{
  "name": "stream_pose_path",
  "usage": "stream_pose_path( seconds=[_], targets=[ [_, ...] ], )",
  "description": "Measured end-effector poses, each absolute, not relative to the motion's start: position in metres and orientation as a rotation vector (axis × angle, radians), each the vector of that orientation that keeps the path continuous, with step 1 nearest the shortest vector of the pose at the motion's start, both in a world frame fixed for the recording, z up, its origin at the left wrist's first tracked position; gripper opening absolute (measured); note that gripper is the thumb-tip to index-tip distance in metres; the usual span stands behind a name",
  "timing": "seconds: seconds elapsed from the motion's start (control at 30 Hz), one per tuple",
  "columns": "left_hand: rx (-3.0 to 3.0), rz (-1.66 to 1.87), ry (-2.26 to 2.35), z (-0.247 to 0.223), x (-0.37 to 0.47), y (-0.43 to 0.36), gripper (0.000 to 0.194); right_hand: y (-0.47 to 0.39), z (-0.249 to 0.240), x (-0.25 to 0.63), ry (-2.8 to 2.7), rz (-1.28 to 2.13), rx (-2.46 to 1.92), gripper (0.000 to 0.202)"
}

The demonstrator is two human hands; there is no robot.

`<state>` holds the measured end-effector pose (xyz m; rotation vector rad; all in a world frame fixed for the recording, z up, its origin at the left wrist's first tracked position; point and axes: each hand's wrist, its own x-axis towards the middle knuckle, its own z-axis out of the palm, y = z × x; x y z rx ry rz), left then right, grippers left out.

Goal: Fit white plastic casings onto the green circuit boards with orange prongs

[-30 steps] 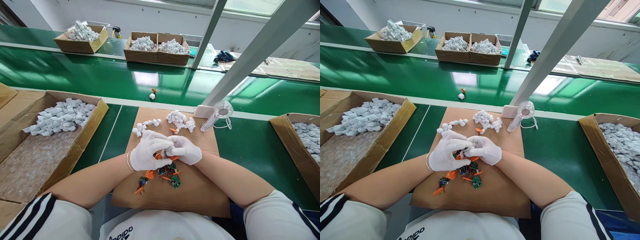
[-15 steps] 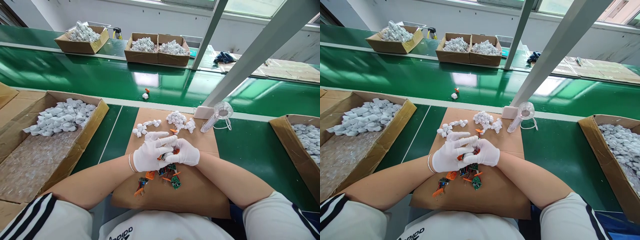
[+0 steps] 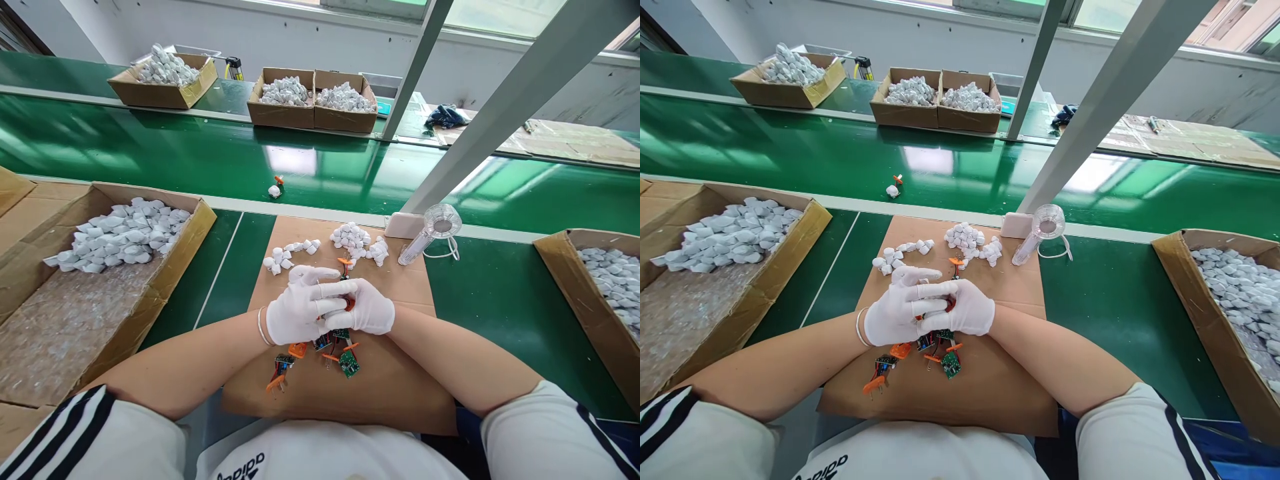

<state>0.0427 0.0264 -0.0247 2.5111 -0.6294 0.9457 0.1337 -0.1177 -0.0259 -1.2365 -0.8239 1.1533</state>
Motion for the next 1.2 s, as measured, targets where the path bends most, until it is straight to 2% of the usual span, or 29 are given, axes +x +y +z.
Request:
stream_pose_path(
  seconds=[0.13,0.3,0.5,0.57,0.83,1.07,1.2],
  targets=[
    [2.428,1.014,-0.477,-0.026,0.044,0.028,0.022,-0.117,-0.026,0.134,-0.811,1.094,-1.290,0.019],
    [2.409,1.030,-0.452,-0.020,0.044,0.032,0.023,-0.117,-0.018,0.142,-0.773,1.225,-1.041,0.027],
    [2.406,0.950,-0.417,-0.017,0.044,0.033,0.052,-0.116,-0.026,0.144,-0.568,1.321,-0.852,0.025],
    [2.407,0.980,-0.429,-0.017,0.045,0.033,0.055,-0.116,-0.031,0.143,-0.537,1.345,-0.859,0.027],
    [2.416,1.140,-0.495,-0.021,0.050,0.034,0.033,-0.117,-0.038,0.139,-0.589,1.341,-0.849,0.025],
    [2.495,1.307,-0.558,-0.012,0.046,0.032,0.021,-0.117,-0.037,0.138,-0.577,1.428,-0.833,0.058],
    [2.510,1.321,-0.609,-0.009,0.046,0.031,0.020,-0.118,-0.033,0.139,-0.632,1.421,-0.839,0.051]
  ],
)
